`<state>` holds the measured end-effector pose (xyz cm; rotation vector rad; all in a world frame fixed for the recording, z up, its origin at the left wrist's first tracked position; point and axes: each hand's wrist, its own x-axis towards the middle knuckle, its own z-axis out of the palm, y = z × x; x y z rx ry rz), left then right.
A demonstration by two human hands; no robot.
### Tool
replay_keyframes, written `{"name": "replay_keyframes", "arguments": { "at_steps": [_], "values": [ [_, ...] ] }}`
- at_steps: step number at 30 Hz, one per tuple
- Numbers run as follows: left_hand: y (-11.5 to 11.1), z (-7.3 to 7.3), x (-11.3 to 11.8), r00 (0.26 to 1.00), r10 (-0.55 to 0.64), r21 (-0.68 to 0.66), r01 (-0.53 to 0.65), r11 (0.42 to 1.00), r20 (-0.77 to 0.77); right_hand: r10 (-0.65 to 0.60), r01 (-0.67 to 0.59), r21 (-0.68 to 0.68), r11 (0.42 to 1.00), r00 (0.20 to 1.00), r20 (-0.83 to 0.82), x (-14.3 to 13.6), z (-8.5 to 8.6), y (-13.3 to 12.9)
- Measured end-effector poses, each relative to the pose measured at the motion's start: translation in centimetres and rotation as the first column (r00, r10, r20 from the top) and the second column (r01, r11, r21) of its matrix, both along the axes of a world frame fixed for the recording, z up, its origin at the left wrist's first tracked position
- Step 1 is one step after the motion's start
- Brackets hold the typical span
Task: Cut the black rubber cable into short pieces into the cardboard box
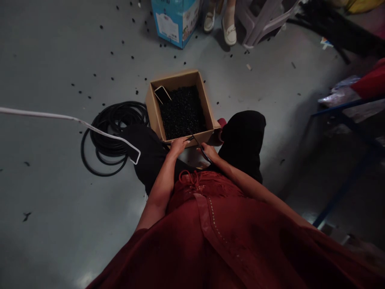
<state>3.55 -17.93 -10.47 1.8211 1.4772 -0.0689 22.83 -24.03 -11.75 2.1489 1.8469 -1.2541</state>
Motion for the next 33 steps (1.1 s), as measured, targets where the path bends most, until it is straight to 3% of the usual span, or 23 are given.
{"name": "replay_keyframes", "arguments": {
  "at_steps": [5, 9, 14, 33],
  "values": [
    [0.1, -0.3, 0.0, 0.999, 0.035, -0.007, -0.036, 0.999, -0.033, -0.033, 0.033, 0.009, 0.999, 0.999, -0.032, 0.2, -0.1, 0.0],
    [0.4, -0.5, -0.1, 0.995, 0.079, 0.004, -0.079, 0.997, -0.054, -0.086, 0.084, -0.018, 0.996, 0.983, -0.162, 0.3, 0.1, -0.3],
    [0.6, -0.5, 0.0, 0.988, 0.150, 0.027, -0.149, 0.988, -0.039, -0.055, 0.051, -0.020, 0.998, 0.965, -0.258, 0.3, 0.0, -0.8],
    [0.3, -0.8, 0.1, 1.000, -0.022, 0.009, 0.022, 1.000, 0.000, -0.041, 0.036, -0.022, 0.999, 0.961, -0.275, 0.3, -1.2, -0.7]
  ]
}}
